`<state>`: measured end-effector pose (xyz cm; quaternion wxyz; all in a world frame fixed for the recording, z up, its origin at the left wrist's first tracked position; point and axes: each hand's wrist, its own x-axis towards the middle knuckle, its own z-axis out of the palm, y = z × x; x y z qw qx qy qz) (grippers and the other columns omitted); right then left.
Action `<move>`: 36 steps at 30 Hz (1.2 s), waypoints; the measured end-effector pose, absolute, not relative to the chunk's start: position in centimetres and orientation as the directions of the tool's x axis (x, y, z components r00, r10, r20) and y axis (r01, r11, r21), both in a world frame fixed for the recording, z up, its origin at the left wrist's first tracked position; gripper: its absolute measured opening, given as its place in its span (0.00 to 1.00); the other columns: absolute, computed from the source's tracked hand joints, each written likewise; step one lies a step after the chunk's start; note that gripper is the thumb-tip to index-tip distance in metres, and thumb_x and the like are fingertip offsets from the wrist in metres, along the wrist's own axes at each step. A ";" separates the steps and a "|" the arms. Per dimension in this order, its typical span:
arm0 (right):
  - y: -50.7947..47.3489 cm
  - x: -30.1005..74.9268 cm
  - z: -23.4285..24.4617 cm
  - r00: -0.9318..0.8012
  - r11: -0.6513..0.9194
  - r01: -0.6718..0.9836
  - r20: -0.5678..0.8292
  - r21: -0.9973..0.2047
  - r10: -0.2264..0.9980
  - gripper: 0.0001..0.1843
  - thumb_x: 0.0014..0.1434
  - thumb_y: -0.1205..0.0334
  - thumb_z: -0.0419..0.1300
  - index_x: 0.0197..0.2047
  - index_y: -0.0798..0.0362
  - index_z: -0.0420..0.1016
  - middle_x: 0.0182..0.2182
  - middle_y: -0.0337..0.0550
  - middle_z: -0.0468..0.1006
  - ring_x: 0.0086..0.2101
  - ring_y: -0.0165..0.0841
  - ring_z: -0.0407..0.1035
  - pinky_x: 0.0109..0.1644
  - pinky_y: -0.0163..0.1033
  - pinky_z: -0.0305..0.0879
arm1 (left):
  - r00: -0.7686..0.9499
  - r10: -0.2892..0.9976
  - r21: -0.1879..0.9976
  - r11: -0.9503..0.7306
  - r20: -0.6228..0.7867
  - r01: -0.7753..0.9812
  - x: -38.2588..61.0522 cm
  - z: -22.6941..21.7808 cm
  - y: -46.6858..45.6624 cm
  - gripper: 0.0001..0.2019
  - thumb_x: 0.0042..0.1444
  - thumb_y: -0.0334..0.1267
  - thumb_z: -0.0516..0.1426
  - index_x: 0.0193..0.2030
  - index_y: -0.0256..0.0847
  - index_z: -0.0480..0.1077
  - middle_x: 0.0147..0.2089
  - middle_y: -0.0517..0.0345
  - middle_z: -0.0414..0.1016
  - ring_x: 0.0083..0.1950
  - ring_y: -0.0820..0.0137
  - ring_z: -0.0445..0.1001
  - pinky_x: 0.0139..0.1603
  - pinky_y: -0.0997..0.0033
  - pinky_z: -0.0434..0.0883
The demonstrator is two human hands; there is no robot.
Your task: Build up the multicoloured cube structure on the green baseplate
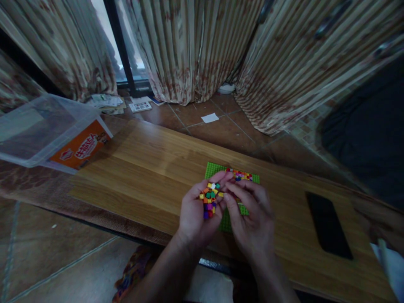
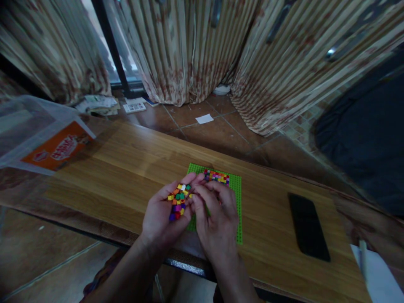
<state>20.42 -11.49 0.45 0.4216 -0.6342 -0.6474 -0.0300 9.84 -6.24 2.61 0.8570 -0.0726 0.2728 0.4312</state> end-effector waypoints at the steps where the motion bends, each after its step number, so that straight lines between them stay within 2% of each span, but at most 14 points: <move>1: -11.4 20.4 0.4 0.161 0.183 0.854 0.581 -0.488 0.797 0.13 0.62 0.64 0.61 0.51 0.45 0.76 0.46 0.45 0.73 0.48 0.37 0.70 0.50 0.45 0.71 | 0.478 0.700 0.113 0.617 -0.530 -0.779 9.8 2.7 -6.2 0.17 0.60 0.34 0.49 0.41 0.28 0.78 0.46 0.39 0.81 0.55 0.62 0.77 0.46 0.75 0.73; 6: -11.1 20.2 0.2 0.198 0.114 0.881 0.576 -0.460 0.793 0.10 0.61 0.60 0.63 0.46 0.45 0.80 0.45 0.44 0.73 0.46 0.38 0.68 0.48 0.46 0.68 | 0.460 0.720 0.130 0.599 -0.519 -0.790 10.0 2.8 -6.4 0.18 0.60 0.32 0.48 0.38 0.28 0.79 0.45 0.42 0.81 0.55 0.63 0.76 0.58 0.71 0.70; 9: -11.0 20.1 0.0 0.211 0.106 0.880 0.581 -0.462 0.786 0.08 0.61 0.61 0.63 0.43 0.45 0.81 0.43 0.43 0.73 0.44 0.38 0.67 0.46 0.46 0.68 | 0.460 0.731 0.131 0.591 -0.504 -0.796 10.3 2.5 -6.5 0.19 0.60 0.31 0.47 0.36 0.28 0.80 0.43 0.43 0.82 0.54 0.63 0.77 0.60 0.69 0.69; 13: -11.0 20.1 -0.1 0.235 0.114 0.864 0.593 -0.491 0.770 0.06 0.61 0.62 0.63 0.42 0.45 0.80 0.43 0.41 0.73 0.44 0.36 0.68 0.47 0.45 0.67 | 0.452 0.741 0.135 0.580 -0.497 -0.803 10.6 2.1 -6.5 0.19 0.60 0.30 0.47 0.35 0.27 0.80 0.42 0.42 0.82 0.52 0.62 0.78 0.61 0.67 0.68; 17: -10.9 20.5 0.1 0.260 0.115 0.848 0.596 -0.517 0.760 0.04 0.61 0.63 0.62 0.40 0.49 0.79 0.41 0.41 0.74 0.44 0.35 0.69 0.47 0.43 0.68 | 0.471 0.733 0.119 0.592 -0.490 -0.797 10.5 2.0 -6.6 0.18 0.60 0.32 0.49 0.38 0.27 0.79 0.43 0.40 0.82 0.53 0.60 0.78 0.58 0.66 0.70; 21: -11.0 21.0 0.3 0.228 0.143 0.848 0.594 -0.510 0.771 0.04 0.61 0.63 0.62 0.40 0.48 0.79 0.43 0.41 0.73 0.45 0.35 0.69 0.49 0.43 0.67 | 0.486 0.727 0.107 0.601 -0.485 -0.792 10.3 2.0 -6.6 0.17 0.59 0.33 0.49 0.40 0.28 0.79 0.44 0.40 0.82 0.54 0.61 0.78 0.52 0.70 0.73; 25: -11.1 21.0 0.3 0.182 0.181 0.839 0.578 -0.513 0.796 0.08 0.61 0.62 0.62 0.45 0.46 0.79 0.47 0.42 0.73 0.48 0.36 0.67 0.52 0.46 0.66 | 0.481 0.727 0.108 0.598 -0.490 -0.795 10.2 2.1 -6.5 0.18 0.59 0.32 0.49 0.39 0.28 0.80 0.44 0.42 0.82 0.52 0.64 0.78 0.47 0.75 0.73; 31: -11.0 20.5 0.3 0.186 0.136 0.849 0.531 -0.510 0.827 0.09 0.62 0.60 0.62 0.45 0.47 0.80 0.50 0.44 0.72 0.51 0.39 0.65 0.53 0.49 0.66 | 0.458 0.752 0.131 0.574 -0.474 -0.808 10.6 2.1 -6.7 0.19 0.60 0.29 0.47 0.36 0.29 0.80 0.42 0.46 0.82 0.52 0.64 0.78 0.59 0.71 0.70; 36: -11.0 20.3 0.2 0.194 0.113 0.857 0.518 -0.503 0.833 0.07 0.62 0.59 0.61 0.44 0.46 0.79 0.49 0.44 0.72 0.51 0.40 0.65 0.53 0.50 0.66 | 0.440 0.762 0.154 0.565 -0.476 -0.811 10.7 2.3 -6.7 0.18 0.59 0.27 0.47 0.33 0.29 0.80 0.41 0.44 0.82 0.52 0.63 0.78 0.62 0.67 0.68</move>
